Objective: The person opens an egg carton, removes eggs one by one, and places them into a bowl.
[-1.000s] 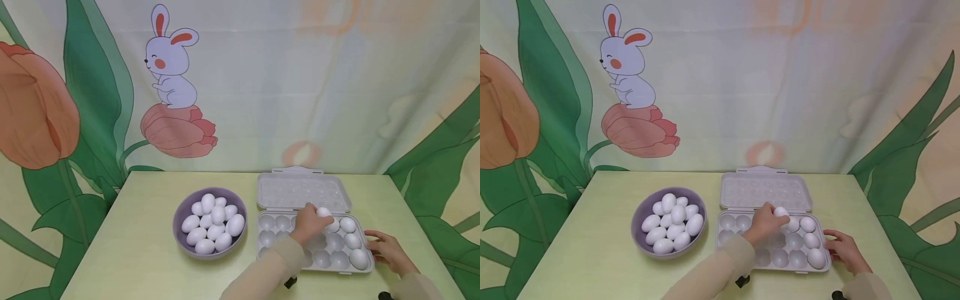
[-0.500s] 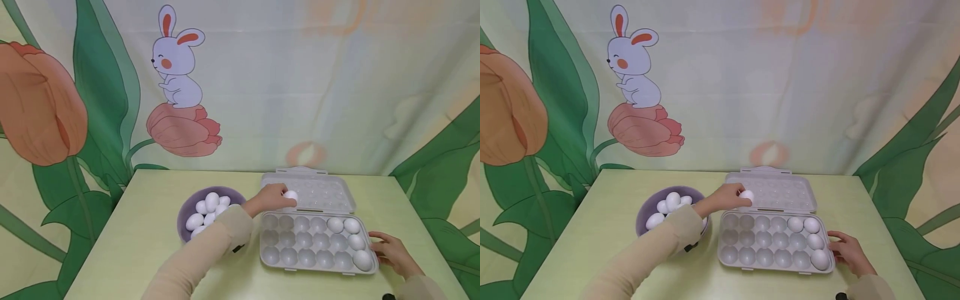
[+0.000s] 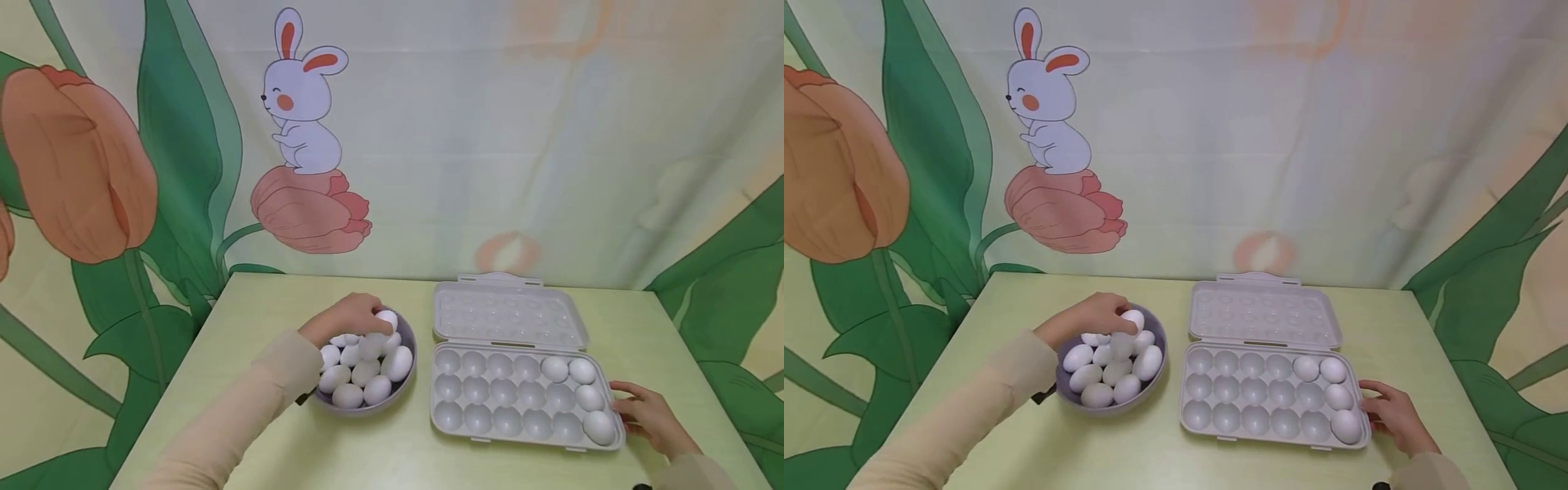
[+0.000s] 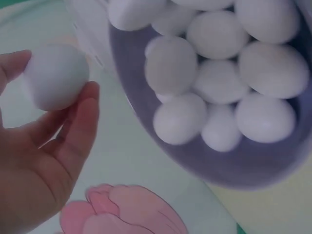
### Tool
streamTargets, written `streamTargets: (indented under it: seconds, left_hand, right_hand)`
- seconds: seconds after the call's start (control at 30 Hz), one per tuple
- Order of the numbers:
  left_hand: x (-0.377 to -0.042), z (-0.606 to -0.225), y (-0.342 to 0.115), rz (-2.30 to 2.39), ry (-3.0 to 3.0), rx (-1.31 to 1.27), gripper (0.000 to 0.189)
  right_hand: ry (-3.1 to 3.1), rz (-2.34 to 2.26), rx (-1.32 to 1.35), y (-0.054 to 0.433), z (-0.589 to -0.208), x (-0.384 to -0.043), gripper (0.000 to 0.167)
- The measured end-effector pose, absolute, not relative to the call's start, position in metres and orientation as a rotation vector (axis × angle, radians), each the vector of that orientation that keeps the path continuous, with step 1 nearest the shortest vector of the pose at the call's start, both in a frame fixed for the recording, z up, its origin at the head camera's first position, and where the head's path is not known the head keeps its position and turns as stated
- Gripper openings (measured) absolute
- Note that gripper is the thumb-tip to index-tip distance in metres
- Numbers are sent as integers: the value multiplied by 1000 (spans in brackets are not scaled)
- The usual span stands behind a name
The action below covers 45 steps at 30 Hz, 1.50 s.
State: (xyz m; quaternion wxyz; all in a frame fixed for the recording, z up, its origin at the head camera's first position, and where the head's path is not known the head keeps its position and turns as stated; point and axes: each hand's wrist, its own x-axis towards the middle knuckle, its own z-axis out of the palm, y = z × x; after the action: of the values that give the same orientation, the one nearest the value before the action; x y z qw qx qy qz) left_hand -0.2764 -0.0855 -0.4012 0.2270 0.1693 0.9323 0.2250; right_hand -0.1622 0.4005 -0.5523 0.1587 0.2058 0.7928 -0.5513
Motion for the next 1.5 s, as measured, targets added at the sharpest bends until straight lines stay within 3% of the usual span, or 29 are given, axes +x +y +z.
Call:
streamTargets:
  seconds: [0.47, 0.67, 1.5]
  left_hand:
    - [-269, -430, -128, 433, 2704, 118, 27]
    - [-271, -449, -135, 492, 2786, -3, 45]
    - [-273, -464, -130, 542, 2837, -113, 39]
  right_hand:
    - [2256, -1585, 582, 401, -553, -162, 56]
    - [2254, -1579, 580, 401, -552, -162, 59]
    - [2240, -1565, 601, 400, -550, -162, 58]
